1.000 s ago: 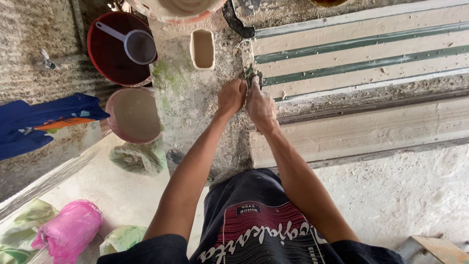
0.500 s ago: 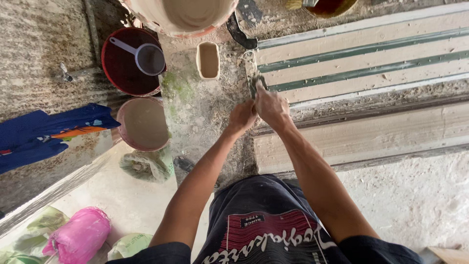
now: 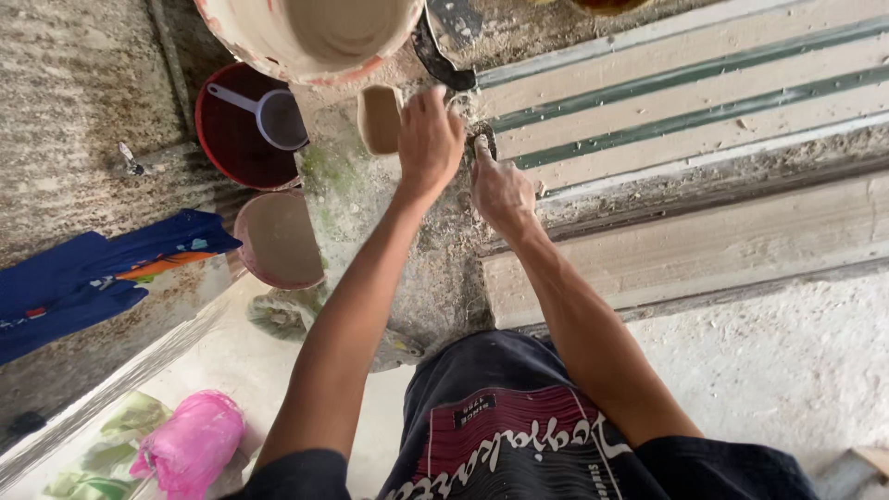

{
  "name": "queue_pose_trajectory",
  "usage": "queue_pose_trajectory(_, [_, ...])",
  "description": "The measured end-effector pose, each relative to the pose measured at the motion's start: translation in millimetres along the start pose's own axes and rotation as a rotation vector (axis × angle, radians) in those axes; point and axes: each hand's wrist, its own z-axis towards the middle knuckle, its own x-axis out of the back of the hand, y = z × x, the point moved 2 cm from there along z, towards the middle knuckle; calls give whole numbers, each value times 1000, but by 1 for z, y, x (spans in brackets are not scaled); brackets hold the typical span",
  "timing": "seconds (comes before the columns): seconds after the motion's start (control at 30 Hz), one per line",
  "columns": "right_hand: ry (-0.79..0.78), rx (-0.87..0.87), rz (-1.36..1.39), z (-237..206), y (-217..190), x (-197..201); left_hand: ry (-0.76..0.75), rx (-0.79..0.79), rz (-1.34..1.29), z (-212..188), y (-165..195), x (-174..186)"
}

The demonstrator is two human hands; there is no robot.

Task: The person uses a small hand scraper to remove dried plaster residue from long wooden formwork strips with green stripes, working along the grooves and edges of each strip. They then sweep the loose dust off the cleaned strips with a red hand brush.

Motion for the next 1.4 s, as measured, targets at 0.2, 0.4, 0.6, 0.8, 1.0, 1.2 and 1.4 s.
queue_pose_trajectory(0.2, [-74, -24, -20, -5, -9, 4, -657, 400, 19, 41, 3, -24])
queue_pose_trajectory(0.4, [-204, -43, -225, -8, -27, 8, -877, 290, 49, 62, -6, -24])
queue_pose_trajectory(0.6, [-193, -72, -57, -7, -40, 13, -979, 284, 123, 78, 13, -8])
queue_pose_trajectory(0.8, [-191, -129, -73, -8, -11, 10, -858, 179, 79, 80, 12, -2])
queue_pose_trajectory(1.0, [24, 49, -88, 0, 22, 2, -741, 284, -30, 42, 12, -31])
queue_pose_trajectory(1.2, [-20, 47, 52, -34, 31, 1, -257, -114, 30, 17, 11, -38])
queue_pose_trajectory(1.4, [-23, 9, 154, -61, 23, 12, -506, -20, 124, 16, 9, -51])
